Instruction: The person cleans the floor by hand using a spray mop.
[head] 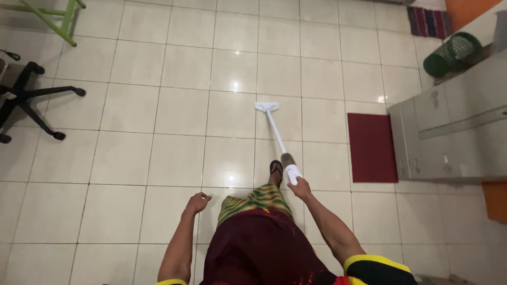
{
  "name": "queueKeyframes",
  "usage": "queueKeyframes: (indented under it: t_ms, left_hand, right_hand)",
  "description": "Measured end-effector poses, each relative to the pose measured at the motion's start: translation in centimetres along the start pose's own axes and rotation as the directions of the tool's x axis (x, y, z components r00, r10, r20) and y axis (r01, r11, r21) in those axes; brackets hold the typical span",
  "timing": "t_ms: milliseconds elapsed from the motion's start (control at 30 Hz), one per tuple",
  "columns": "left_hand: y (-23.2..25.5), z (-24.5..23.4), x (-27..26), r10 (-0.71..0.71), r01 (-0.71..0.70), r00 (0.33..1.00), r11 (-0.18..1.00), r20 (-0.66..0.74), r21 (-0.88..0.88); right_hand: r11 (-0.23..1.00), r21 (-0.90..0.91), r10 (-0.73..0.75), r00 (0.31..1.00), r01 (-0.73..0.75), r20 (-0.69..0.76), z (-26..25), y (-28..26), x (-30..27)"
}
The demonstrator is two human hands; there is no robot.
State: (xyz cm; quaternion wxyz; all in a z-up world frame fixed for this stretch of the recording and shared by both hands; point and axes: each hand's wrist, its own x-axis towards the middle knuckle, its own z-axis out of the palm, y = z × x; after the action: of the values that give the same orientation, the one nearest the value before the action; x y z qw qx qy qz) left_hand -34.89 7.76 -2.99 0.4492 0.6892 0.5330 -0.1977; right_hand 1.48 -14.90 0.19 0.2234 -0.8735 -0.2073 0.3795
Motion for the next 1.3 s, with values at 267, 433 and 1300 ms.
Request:
queueKeyframes:
  t_ms: [267,433,1300]
  left_hand:
    - [0.1,0.2,-0.2,0.054,-0.056,0.997,0.997,0.049,0.055]
    - [0.9,0.7,0.4,0.104,-0.106,0.993,0.993,0.051,0.050]
    - [6.9,-3.0,5.5,0.005,-0.005,1.000,1.000,-0.005,0.008]
  right_hand:
    - [0.992,-0.112,-0.069,0.997,0.064,-0.037,1.5,2.6,-3.9]
    - [0.977,-0.213,-0.041,0.998,0.028,-0.057,0.5,2.9,-4.5]
    - [0.963,-0.239,-0.121,0.992,0.122,0.019,-4.6,-4.6,12.8]
